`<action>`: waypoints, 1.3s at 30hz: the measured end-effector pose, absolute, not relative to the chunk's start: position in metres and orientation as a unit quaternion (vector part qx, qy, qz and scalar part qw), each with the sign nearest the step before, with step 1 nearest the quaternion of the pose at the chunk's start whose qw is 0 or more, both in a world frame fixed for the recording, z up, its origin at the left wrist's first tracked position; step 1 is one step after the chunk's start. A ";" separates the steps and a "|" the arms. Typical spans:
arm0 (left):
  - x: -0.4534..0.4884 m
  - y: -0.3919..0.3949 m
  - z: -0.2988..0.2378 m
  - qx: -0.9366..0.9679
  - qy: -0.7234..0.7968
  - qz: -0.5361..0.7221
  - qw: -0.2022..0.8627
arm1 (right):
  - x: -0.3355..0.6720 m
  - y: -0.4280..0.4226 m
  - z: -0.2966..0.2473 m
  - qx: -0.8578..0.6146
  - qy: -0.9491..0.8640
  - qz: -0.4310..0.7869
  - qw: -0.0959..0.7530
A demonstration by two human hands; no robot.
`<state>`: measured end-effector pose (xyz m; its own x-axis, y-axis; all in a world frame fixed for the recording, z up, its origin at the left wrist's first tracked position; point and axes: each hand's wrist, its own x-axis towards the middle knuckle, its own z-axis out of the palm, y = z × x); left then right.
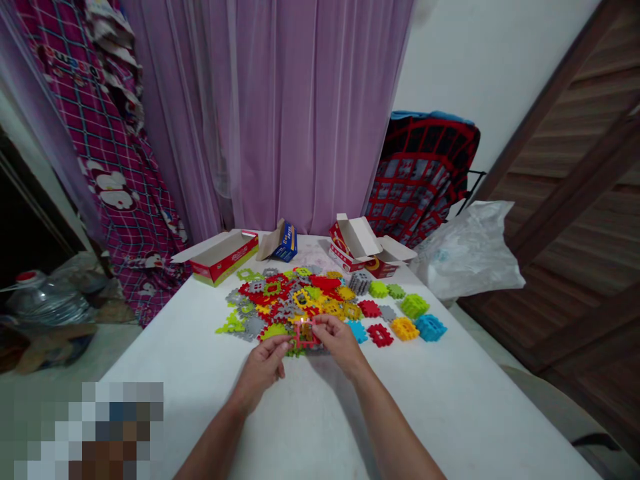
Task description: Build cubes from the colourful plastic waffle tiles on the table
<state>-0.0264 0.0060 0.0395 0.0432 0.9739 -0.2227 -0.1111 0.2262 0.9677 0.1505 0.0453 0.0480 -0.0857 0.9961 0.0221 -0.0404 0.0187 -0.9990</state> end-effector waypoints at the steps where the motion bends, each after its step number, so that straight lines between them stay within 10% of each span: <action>1: -0.026 0.006 0.038 0.424 0.522 0.452 0.586 | 0.148 0.043 0.047 -0.457 -0.512 0.533 0.495; 22: -0.025 0.004 0.037 0.427 0.522 0.458 0.579 | 0.143 0.035 0.044 -0.442 -0.547 0.537 0.466; 39: -0.018 0.003 0.033 0.458 0.532 0.449 0.553 | 0.156 0.016 0.097 -0.458 -0.873 0.004 0.167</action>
<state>-0.0180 0.0033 0.0334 0.0317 0.9838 -0.1766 -0.0098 0.1770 0.9842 0.1555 0.0163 0.0973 -0.5252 0.8005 0.2886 0.7978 0.5812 -0.1604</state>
